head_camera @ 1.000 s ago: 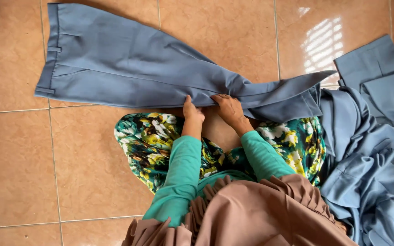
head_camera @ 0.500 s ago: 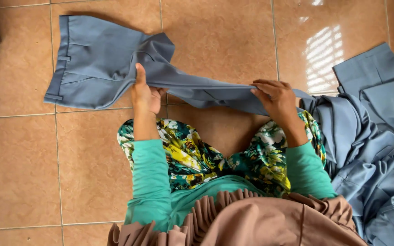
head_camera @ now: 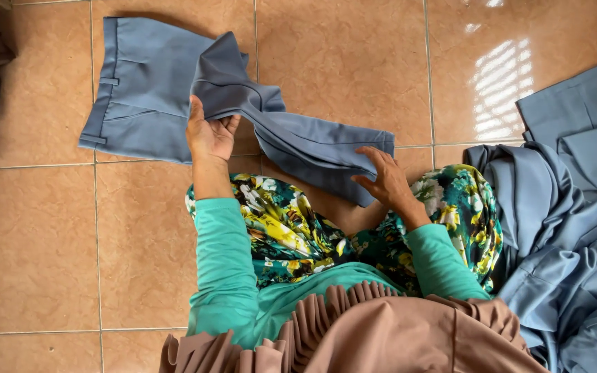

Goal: The person sits on a tiled floor and folds several pairs of gray trousers by hand. They smooth the fabric, fold the legs together, and then fold the trousers into neat rectangles, placing each finished pair aside.

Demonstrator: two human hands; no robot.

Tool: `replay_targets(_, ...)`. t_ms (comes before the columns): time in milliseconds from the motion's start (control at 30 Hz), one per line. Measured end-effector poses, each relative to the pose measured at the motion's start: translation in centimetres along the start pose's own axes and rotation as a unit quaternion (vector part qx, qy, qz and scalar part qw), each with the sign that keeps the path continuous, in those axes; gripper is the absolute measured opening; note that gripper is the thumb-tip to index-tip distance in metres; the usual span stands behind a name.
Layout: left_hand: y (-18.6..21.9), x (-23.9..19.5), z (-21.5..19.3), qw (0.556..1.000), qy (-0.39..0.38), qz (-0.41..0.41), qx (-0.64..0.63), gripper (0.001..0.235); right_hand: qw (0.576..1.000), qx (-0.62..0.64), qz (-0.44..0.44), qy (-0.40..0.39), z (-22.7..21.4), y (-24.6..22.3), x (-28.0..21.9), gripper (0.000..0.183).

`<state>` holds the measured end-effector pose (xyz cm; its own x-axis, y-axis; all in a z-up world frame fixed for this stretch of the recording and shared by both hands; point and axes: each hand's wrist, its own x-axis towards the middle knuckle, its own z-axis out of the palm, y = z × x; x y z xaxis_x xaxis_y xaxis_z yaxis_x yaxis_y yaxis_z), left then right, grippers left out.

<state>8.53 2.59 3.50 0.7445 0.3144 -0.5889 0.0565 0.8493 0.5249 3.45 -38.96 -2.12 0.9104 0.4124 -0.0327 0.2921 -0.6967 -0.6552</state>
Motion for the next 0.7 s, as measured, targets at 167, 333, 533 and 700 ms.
replay_targets(167,0.0,0.0,0.4,1.000,0.004,-0.004,0.000,0.041,0.991,-0.119,-0.033,0.058,3.9,0.0,0.4,0.071)
replay_targets(333,1.5,0.4,1.7,1.000,0.007,-0.002,0.003,0.044,0.978,-0.191,-0.025,0.081,7.0,5.3,4.9,0.036)
replay_targets(533,5.7,1.6,5.7,0.992,-0.001,0.102,0.074,0.066,0.942,-0.229,-0.119,0.214,-6.5,3.0,10.2,0.025)
replay_targets(700,5.4,-0.4,6.4,0.987,-0.027,0.140,-0.069,0.051,0.856,-0.266,-0.254,0.362,-16.6,-6.8,7.7,0.033)
